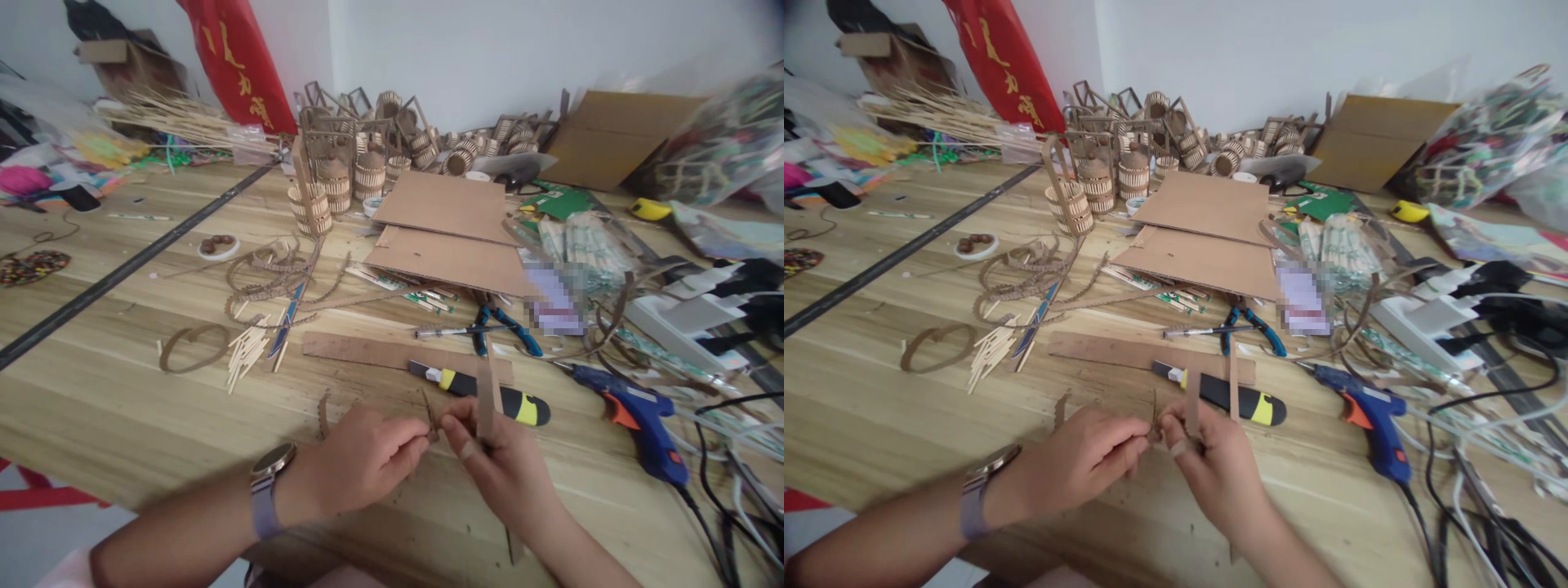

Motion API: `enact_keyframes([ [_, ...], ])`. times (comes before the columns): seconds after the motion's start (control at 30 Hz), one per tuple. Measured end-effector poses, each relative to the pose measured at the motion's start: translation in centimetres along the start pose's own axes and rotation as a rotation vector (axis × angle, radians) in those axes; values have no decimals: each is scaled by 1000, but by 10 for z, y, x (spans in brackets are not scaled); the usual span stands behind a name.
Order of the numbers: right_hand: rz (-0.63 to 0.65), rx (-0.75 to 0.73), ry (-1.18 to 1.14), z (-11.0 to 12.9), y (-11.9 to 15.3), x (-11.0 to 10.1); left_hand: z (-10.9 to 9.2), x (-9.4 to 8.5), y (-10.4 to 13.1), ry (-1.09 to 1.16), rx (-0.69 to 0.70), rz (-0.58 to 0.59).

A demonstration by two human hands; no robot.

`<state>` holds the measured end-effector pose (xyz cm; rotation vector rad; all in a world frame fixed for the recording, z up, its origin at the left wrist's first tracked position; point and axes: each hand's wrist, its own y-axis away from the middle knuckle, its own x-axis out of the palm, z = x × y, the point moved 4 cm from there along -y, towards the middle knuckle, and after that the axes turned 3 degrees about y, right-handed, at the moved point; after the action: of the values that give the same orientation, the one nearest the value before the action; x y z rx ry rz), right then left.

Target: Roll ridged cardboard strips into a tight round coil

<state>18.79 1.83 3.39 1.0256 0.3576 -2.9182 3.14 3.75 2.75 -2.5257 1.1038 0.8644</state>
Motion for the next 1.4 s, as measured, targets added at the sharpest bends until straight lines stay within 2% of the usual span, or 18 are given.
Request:
enact_keyframes([
  [0.13,-8,77,-66,0,-3,-2,0,-4,0,21,-11,-39],
  [0.27,-30,12,-26,1,5,4,3,-4,-2,77,-64,-48],
  [0.4,37,-52,-61,2,11,12,4,-4,-3,85,-86,-59],
  [0.5,109,-17,-140,0,8,12,3,-3,-3,114,-73,-18],
  [0.6,208,120,-303,-6,5,15,3,-4,-3,141,-64,-3],
  [0.73,347,420,-704,-15,6,24,1,-5,-3,196,-50,25],
  [0.83,354,566,-913,-17,7,28,0,-4,-4,226,-28,41],
  [0.9,339,607,-947,-16,7,29,1,-4,-4,222,-20,34],
  [1.13,295,449,-635,-14,7,28,7,-1,-5,157,-84,-28],
  [1.3,69,142,-142,-15,7,16,13,1,-6,292,-191,-32],
  [1.4,15,-32,58,-12,9,14,16,3,-6,415,-218,-24],
])
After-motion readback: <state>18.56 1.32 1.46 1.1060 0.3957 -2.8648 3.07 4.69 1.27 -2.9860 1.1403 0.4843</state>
